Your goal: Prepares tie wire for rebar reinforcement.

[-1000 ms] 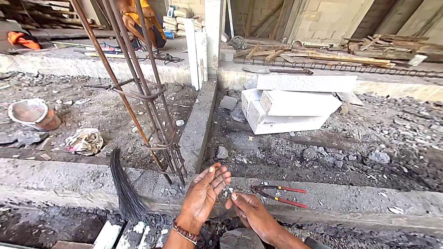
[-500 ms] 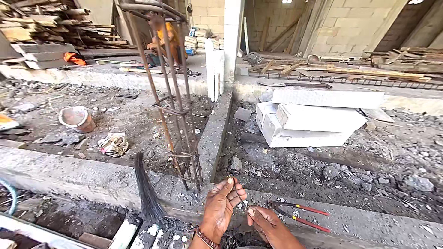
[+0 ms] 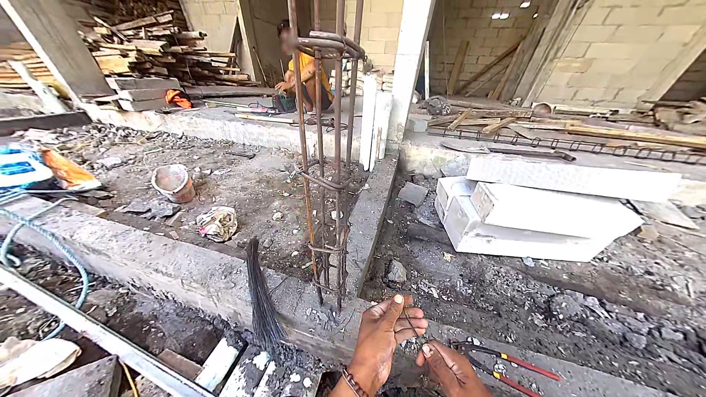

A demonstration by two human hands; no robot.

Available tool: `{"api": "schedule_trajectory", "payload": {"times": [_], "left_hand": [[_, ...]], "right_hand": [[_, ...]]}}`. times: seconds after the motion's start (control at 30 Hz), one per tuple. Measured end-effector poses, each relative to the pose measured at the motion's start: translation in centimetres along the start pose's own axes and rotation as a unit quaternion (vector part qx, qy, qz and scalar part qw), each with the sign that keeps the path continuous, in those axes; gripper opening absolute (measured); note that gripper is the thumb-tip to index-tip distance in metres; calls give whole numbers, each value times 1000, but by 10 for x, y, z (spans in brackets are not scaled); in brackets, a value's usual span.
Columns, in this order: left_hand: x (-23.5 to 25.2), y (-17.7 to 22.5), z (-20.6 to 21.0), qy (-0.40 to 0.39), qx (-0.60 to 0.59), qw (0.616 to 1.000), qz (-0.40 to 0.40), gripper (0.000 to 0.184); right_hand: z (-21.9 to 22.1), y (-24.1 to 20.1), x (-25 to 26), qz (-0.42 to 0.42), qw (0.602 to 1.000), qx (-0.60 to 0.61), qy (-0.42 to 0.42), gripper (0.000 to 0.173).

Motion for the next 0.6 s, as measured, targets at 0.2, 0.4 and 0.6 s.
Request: {"api": "schedule_trajectory", "payload": {"times": [0.2,0.4,0.6], "left_hand": [[-5,-2,3,-13,121,982,145,30],[-1,-9,4,-32,208,949,234,27],[0,-21,10,-55,204,952,221,27]], "right_hand": [[1,-15,8,-24,999,-28,7,32],[3,-18,11,-65,996,-44,36,31],[-1,-16,11,-82,989,-75,97,31]]}}
Point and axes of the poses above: each hand's wrist, its own x-axis towards the middle knuckle, its own z-axis out of the palm, y = z × x, the point moved 4 cm from there along x, towards the middle knuckle, and after that the axes turned 10 degrees about y, right-handed, at the moved point
